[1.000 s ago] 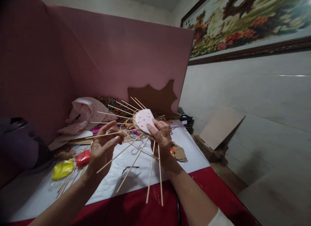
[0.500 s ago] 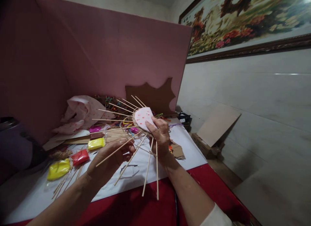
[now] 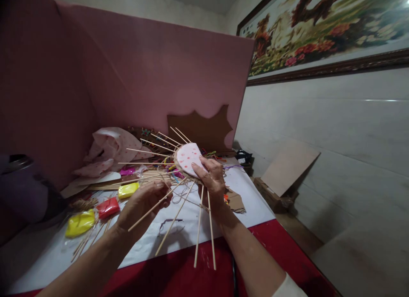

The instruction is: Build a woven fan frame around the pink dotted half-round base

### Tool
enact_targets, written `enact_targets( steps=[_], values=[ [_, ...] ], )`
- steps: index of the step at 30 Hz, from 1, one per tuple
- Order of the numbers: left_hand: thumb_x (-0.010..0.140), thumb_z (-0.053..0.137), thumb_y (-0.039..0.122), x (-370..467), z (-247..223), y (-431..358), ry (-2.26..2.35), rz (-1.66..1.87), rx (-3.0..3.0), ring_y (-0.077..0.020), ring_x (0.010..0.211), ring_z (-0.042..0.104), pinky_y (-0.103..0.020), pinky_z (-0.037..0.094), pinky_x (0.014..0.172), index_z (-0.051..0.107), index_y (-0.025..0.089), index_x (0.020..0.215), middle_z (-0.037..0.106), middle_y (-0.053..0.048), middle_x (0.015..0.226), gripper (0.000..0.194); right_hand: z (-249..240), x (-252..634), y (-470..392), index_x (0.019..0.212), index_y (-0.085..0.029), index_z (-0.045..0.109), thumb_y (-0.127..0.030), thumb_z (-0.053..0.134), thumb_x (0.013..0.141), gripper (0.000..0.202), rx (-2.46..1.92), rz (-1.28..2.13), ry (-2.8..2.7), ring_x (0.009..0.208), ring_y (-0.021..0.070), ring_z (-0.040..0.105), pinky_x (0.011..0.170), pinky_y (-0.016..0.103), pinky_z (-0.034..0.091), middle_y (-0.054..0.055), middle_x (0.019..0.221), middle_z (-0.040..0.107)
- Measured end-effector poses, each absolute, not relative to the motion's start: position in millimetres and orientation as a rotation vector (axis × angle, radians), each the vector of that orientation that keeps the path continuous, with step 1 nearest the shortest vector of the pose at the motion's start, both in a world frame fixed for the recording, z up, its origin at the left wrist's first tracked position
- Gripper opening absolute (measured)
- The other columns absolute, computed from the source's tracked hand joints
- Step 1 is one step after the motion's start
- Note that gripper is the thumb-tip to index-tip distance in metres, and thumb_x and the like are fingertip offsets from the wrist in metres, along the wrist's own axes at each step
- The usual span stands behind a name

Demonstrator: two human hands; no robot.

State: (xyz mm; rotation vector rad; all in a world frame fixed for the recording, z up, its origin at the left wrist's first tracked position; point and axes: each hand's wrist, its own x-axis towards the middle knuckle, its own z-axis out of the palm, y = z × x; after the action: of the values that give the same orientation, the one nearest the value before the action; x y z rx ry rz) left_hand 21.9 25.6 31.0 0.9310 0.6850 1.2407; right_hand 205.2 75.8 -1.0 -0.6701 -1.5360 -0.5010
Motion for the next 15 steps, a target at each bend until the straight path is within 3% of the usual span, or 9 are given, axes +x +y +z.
enact_targets(
  steps=[5, 9, 12, 15],
  values=[
    [0.057, 0.071, 0.023, 11, 30, 41, 0.886, 1.569, 0.841, -0.0092, 0.055, 0.051, -0.021, 0.035, 0.051, 0.061, 0.015, 0.073, 0.060, 0.001, 0.065, 0.021, 3, 204, 76, 0.105, -0.030, 0.067, -0.023, 0.060, 0.082, 0.025, -0.587, -0.312, -1.593, 0.105, 0.0234, 0.057, 0.090, 0.044, 0.048, 0.006, 0.112, 0.063],
    [0.053, 0.075, 0.024, 4, 30, 48, 0.957, 1.738, 0.885, -0.0093, 0.058, 0.052, -0.021, 0.035, 0.052, 0.062, 0.016, 0.077, 0.061, 0.002, 0.069, 0.029, 7, 197, 70, 0.093, -0.025, 0.071, -0.029, 0.067, 0.076, 0.018, -0.641, 0.184, -1.546, 0.094, 0.0224, 0.062, 0.085, 0.042, 0.051, 0.006, 0.100, 0.069],
    [0.059, 0.073, 0.028, 1, 29, 50, 0.983, 1.817, 0.964, -0.0111, 0.062, 0.053, -0.022, 0.037, 0.056, 0.062, 0.016, 0.077, 0.062, 0.000, 0.068, 0.024, 8, 190, 67, 0.088, -0.022, 0.071, -0.031, 0.067, 0.075, 0.017, -0.683, 0.443, -1.458, 0.079, 0.0210, 0.066, 0.069, 0.037, 0.055, 0.006, 0.086, 0.071],
    [0.063, 0.072, 0.029, 1, 28, 51, 0.978, 1.873, 1.056, -0.0114, 0.062, 0.053, -0.023, 0.038, 0.059, 0.062, 0.017, 0.071, 0.060, 0.001, 0.064, 0.018, 8, 184, 66, 0.097, -0.020, 0.069, -0.029, 0.063, 0.078, 0.022, -0.673, 0.599, -1.367, 0.071, 0.0180, 0.064, 0.049, 0.026, 0.051, 0.007, 0.089, 0.071]
  ],
)
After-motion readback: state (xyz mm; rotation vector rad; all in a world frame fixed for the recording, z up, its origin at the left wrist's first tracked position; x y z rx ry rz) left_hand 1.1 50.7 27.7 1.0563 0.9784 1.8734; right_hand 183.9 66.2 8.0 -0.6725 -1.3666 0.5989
